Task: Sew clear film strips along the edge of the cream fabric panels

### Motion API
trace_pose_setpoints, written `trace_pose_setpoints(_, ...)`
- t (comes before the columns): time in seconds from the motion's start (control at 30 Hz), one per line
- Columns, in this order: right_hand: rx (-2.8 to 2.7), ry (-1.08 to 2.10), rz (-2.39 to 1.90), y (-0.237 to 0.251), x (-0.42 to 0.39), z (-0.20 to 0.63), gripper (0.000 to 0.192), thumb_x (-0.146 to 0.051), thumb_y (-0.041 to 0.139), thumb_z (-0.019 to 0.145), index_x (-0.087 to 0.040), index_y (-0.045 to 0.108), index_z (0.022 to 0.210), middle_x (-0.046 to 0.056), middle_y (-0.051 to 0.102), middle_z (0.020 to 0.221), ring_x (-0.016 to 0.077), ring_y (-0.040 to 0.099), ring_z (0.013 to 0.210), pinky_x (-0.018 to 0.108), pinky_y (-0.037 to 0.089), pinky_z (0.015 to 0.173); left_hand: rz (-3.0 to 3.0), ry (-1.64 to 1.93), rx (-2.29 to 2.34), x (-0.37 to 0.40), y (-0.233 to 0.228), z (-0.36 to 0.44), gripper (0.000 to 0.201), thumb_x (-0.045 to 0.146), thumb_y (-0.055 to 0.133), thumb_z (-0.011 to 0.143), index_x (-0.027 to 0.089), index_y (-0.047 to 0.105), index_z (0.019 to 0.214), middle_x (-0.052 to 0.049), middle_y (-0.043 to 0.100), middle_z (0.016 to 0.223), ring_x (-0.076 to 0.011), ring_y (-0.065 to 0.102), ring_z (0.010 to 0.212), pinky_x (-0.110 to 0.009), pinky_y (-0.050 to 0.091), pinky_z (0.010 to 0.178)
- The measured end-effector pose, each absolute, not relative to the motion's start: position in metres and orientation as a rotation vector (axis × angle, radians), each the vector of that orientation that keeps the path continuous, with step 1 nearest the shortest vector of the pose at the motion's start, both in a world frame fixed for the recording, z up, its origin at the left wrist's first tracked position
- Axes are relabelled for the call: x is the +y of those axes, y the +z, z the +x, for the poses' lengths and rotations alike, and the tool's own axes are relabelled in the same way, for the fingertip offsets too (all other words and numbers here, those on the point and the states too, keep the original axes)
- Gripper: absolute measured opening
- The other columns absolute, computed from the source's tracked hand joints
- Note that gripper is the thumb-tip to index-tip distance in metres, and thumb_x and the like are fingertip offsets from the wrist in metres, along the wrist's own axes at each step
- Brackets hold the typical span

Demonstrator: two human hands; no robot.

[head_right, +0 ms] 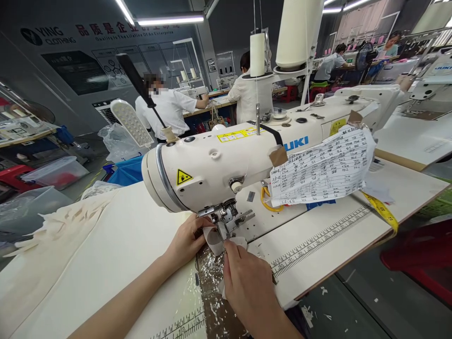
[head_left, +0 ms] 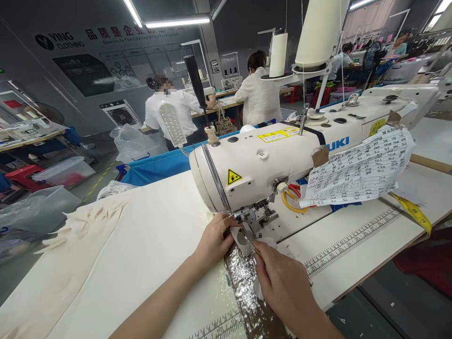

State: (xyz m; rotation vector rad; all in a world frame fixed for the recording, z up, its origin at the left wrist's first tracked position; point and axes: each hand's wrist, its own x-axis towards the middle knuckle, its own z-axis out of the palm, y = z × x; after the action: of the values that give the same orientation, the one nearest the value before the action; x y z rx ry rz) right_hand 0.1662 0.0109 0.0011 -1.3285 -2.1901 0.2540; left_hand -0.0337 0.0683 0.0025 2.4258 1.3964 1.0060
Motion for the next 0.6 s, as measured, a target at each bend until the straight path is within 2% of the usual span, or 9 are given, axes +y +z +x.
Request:
trace_pose_setpoints(0.2,-2.195,0.211,-1.350,-0.001,0.011,0.166,0.028,-0.014,0.041,0.094,-0.017,0.059,0.116,0.004,0.076,0.087,0.0172,0.068,0.058,0.026,0.039,0.047,2.357,1.054,1.377,0.069,0.003,-0.036,0.009,0.015,0.055,0.088,0.018,0.063,0.086,-0.005,0.064,0.087,-0.0169,0.062,0.080,-0.027,0.053,0.068)
trace_pose_setpoints(0.37,-2.208,0.131,-1.350,-0.004,0.014,0.162,0.025,-0.013,0.043,0.093,-0.016,0.060,0.112,0.003,0.075,0.082,0.0157,0.066,0.051,0.026,0.038,0.042,2.663,1.097,1.264,0.069,0.006,-0.034,0.010,0.014,0.051,0.091,0.017,0.061,0.090,-0.006,0.065,0.087,-0.0183,0.059,0.078,-0.028,0.052,0.066)
trace_pose_setpoints(0.53,-2.202,-0.060,-1.348,-0.003,0.011,0.162,0.030,-0.011,0.039,0.092,-0.009,0.059,0.114,0.009,0.075,0.079,0.0191,0.070,0.055,0.026,0.043,0.042,2.850,0.885,1.134,0.067,0.012,-0.034,0.018,0.014,0.044,0.094,0.015,0.061,0.093,-0.008,0.067,0.091,-0.0203,0.060,0.084,-0.033,0.053,0.073)
trace_pose_setpoints(0.6,-2.161,-0.021,-1.294,-0.002,0.003,0.170,0.029,-0.014,0.036,0.094,-0.012,0.058,0.111,0.007,0.074,0.074,0.0187,0.068,0.052,0.026,0.043,0.041,2.816,0.794,1.149,0.066,0.015,-0.036,0.020,0.015,0.044,0.094,0.015,0.064,0.095,-0.009,0.067,0.094,-0.0209,0.059,0.087,-0.033,0.054,0.073)
